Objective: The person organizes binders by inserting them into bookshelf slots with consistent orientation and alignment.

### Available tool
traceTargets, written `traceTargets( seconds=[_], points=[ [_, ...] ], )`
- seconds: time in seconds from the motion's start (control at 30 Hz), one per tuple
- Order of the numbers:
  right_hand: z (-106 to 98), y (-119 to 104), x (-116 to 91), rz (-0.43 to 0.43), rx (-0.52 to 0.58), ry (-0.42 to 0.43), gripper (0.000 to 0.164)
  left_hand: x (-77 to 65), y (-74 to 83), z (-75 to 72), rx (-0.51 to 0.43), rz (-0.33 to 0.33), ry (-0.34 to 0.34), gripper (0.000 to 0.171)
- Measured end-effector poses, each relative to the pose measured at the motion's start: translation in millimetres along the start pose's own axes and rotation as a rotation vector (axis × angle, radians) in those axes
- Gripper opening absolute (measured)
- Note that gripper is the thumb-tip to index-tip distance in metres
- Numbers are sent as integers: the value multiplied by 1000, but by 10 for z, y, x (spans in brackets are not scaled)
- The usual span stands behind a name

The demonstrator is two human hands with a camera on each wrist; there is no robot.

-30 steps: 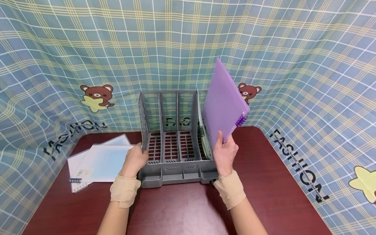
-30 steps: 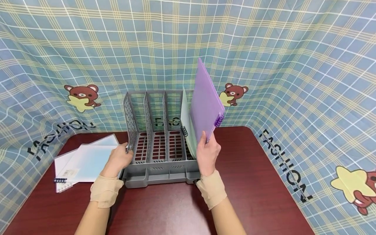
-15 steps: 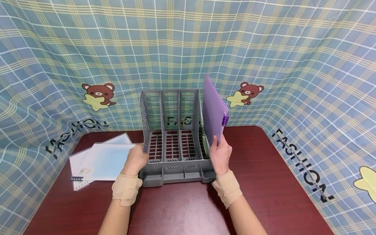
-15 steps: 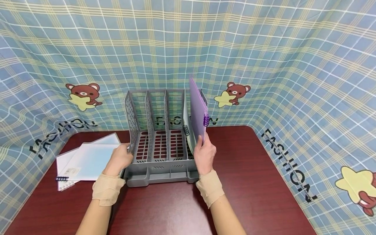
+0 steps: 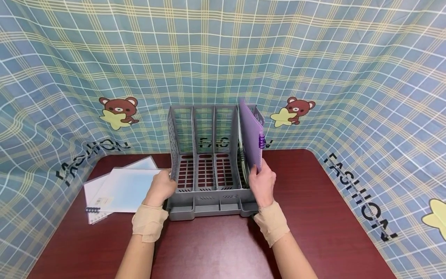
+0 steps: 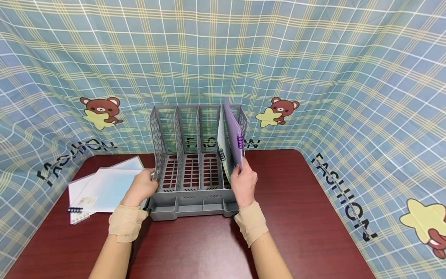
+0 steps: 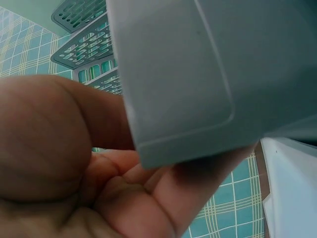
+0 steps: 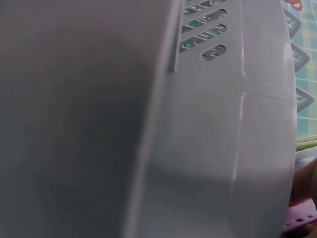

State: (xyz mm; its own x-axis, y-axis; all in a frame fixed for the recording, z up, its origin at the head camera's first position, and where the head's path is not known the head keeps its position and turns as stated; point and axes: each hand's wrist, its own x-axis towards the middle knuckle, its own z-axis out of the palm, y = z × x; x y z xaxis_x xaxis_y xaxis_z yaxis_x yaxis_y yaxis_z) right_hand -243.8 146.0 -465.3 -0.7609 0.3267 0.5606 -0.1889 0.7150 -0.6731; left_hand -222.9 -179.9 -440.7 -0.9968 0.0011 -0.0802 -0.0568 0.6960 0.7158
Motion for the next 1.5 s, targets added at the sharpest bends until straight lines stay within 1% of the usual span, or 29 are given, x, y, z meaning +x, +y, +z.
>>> traceTargets(
  seconds=[0.1, 0.2, 0.33, 0.43, 0.53, 0.67, 0.77, 0.83, 0.93, 1.0, 1.1, 1.17, 1.23, 1.3, 1.37, 1.43, 1.5],
  points=[
    [-21, -17, 12, 0, -9, -34, 23, 1, 0, 3, -7, -5, 2, 65],
    [-48, -29, 18, 1, -27, -86, 26, 6, -5, 5, -6, -6, 3, 64],
    [-96, -38, 19, -21, -69, -189, 19, 16, -13, -1, -6, -22, -6, 64],
    [-137, -39, 24, -49, -94, -285, 12, 20, -20, -8, -10, -32, -22, 65],
    [-170, -39, 29, -81, -107, -383, 14, 16, -24, -12, -14, -41, -37, 65],
    [-185, -54, 32, -128, -100, -474, 31, -8, -26, -23, -19, -51, -37, 65],
    [-175, -67, 39, -149, -87, -503, 43, -28, -34, -37, -24, -53, -31, 65],
    [-168, -74, 44, -157, -78, -513, 47, -37, -47, -47, -24, -46, -27, 64],
    [-170, -87, 49, -151, -73, -535, 51, -43, -66, -55, -18, -38, -18, 64],
    [-191, -102, 49, -141, -74, -564, 58, -44, -75, -58, -12, -32, -9, 64],
    [-258, -138, 57, -109, -75, -641, 71, -39, -71, -56, 3, -34, -2, 62],
    [-338, -179, 73, -84, -78, -701, 81, -36, -58, -58, 9, -32, -5, 61],
    [-439, -232, 98, -63, -77, -749, 87, -46, -29, -71, 9, -32, -12, 61],
    [-557, -294, 130, -66, -73, -758, 92, -66, 5, -100, 8, -22, -7, 63],
    [-693, -354, 162, -73, -41, -743, 96, -102, 41, -143, 9, -6, 15, 63],
    [-864, -418, 188, -80, -7, -675, 100, -142, 74, -192, 10, 16, 57, 63],
    [-1057, -499, 200, -77, 34, -577, 103, -184, 102, -242, 10, 47, 102, 62]
  ],
)
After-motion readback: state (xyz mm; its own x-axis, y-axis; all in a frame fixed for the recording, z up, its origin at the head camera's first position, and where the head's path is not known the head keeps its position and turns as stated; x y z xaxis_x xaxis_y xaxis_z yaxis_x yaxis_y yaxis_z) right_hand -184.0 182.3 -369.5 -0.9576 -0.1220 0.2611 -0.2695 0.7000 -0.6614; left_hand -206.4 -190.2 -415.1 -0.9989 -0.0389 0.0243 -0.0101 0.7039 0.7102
